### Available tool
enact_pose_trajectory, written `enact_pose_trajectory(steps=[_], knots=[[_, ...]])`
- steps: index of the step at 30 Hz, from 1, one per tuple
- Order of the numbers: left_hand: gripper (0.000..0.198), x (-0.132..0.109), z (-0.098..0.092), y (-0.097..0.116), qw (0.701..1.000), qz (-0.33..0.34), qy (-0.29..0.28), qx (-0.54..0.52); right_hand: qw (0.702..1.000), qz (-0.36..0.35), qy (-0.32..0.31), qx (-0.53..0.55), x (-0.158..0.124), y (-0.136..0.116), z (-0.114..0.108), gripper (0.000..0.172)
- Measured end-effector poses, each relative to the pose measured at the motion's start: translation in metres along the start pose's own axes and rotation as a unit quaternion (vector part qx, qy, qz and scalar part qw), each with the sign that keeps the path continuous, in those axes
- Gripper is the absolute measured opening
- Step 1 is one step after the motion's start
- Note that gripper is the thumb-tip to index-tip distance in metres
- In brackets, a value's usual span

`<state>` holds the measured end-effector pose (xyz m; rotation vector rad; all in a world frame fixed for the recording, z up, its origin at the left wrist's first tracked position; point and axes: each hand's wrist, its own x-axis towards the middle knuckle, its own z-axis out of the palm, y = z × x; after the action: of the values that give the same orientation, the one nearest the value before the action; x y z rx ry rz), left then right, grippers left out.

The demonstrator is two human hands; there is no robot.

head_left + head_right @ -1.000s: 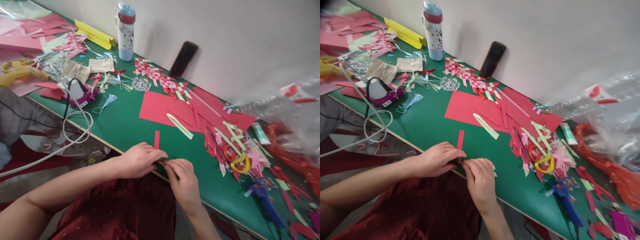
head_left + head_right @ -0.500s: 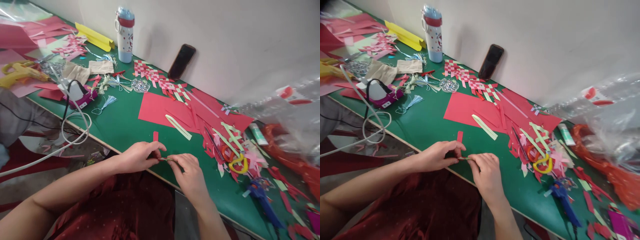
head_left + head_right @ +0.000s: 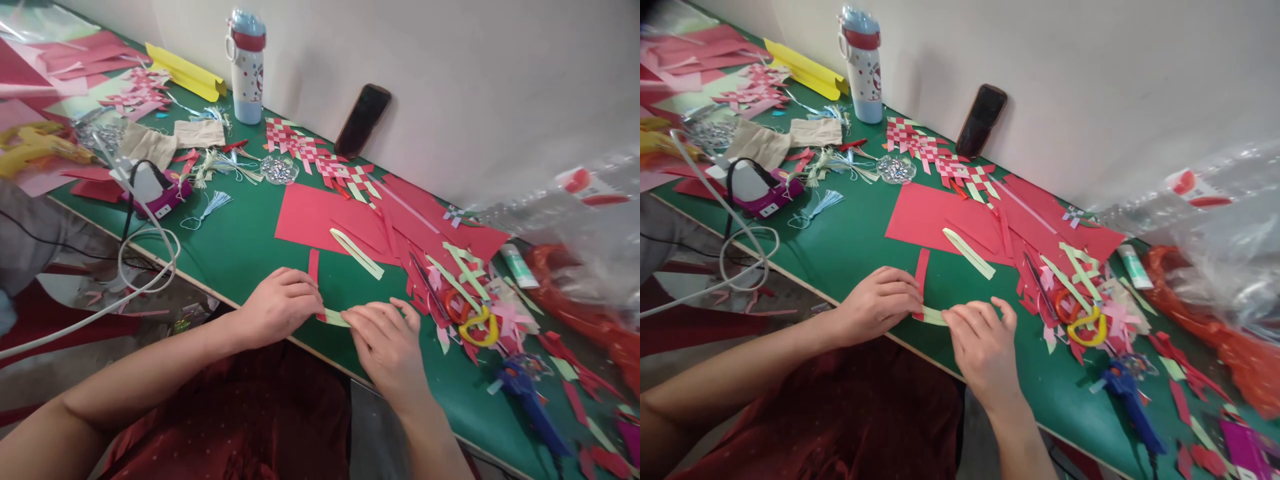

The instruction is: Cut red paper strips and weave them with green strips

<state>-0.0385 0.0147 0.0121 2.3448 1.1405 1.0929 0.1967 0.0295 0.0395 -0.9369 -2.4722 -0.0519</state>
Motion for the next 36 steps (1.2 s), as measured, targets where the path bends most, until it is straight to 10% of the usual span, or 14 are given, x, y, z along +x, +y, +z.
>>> enact_pose_trajectory(steps=[14, 36], knots=[[0.025, -0.014, -0.026, -0.002, 0.979, 0.099, -0.09, 0.155, 0.997, 0.018, -0.065, -0.022, -0.03, 0.018, -0.011, 0.04], [0.039, -0.043, -0.02, -0.005, 0.97, 0.09, -0.131, 0.184, 0.995, -0.001, -0.098, 0.004, -0.012, -0.003, 0.01, 0.024]])
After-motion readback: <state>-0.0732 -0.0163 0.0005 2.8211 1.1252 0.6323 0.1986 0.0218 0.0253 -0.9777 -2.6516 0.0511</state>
